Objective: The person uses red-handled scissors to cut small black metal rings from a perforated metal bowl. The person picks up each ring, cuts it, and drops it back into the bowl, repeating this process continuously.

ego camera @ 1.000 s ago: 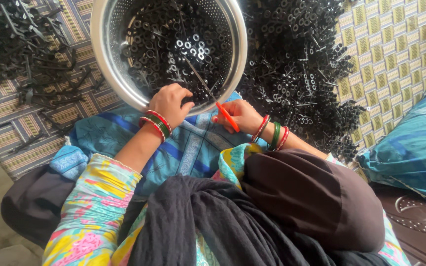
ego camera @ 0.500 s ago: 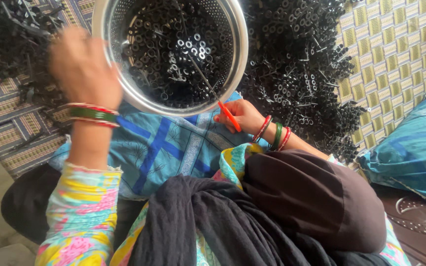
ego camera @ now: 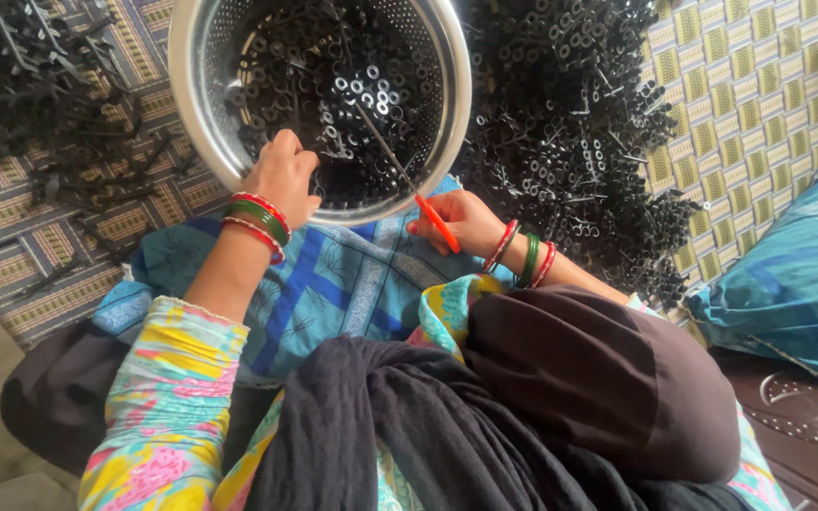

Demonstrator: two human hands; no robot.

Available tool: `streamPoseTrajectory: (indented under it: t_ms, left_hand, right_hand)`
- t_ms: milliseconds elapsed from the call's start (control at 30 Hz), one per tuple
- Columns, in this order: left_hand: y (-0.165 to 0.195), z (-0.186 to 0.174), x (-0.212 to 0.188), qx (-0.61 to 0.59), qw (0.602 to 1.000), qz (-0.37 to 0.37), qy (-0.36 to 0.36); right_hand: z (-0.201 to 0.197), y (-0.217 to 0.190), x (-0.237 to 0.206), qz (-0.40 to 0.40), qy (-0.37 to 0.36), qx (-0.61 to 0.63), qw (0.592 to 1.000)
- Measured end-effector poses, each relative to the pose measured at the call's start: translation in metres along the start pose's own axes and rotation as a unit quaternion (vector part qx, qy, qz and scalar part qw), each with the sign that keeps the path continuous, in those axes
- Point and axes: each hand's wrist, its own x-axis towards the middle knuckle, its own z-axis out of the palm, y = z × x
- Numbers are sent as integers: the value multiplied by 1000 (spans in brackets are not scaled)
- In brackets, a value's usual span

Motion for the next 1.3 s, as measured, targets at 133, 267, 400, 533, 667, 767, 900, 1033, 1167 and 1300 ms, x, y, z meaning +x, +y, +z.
streamPoseTrajectory:
  t_ms: [133, 267, 400, 533, 667, 767, 900, 1033, 1167, 1300]
  left_hand:
    - [-3, 1, -1, -19, 996, 68, 56]
    - [4, -9, 2, -74, 989, 110, 67]
    - [10, -25, -2, -159, 970, 99, 155]
    - [19, -16, -5, -579, 805, 30, 121]
    - [30, 5, -8, -829, 543, -129, 13]
    - [41, 16, -12, -829, 527, -185, -27]
    - [54, 22, -20, -821, 527, -212, -56]
    - [58, 21, -22, -803, 542, -244, -54]
    - [50, 16, -18, -834, 526, -166, -13]
    - [44, 11, -15, -819, 558, -121, 55]
  right_hand:
    - [0, -1, -1, -3, 7, -6, 1000]
    - [0, -4, -3, -2, 7, -8, 1000]
    - [0, -10, -4, -5, 40, -55, 998]
    - [-3, -17, -4, -74, 90, -259, 959]
    - [-6, -19, -3, -141, 96, -342, 924]
    - [-7, -18, -3, -160, 93, -354, 917]
    - [-6, -18, -2, -154, 94, -362, 915]
    - [-6, -19, -2, -121, 90, -339, 928]
    - [-6, -20, -4, -100, 92, -326, 936]
    - [-6, -23, -5, -138, 74, -364, 918]
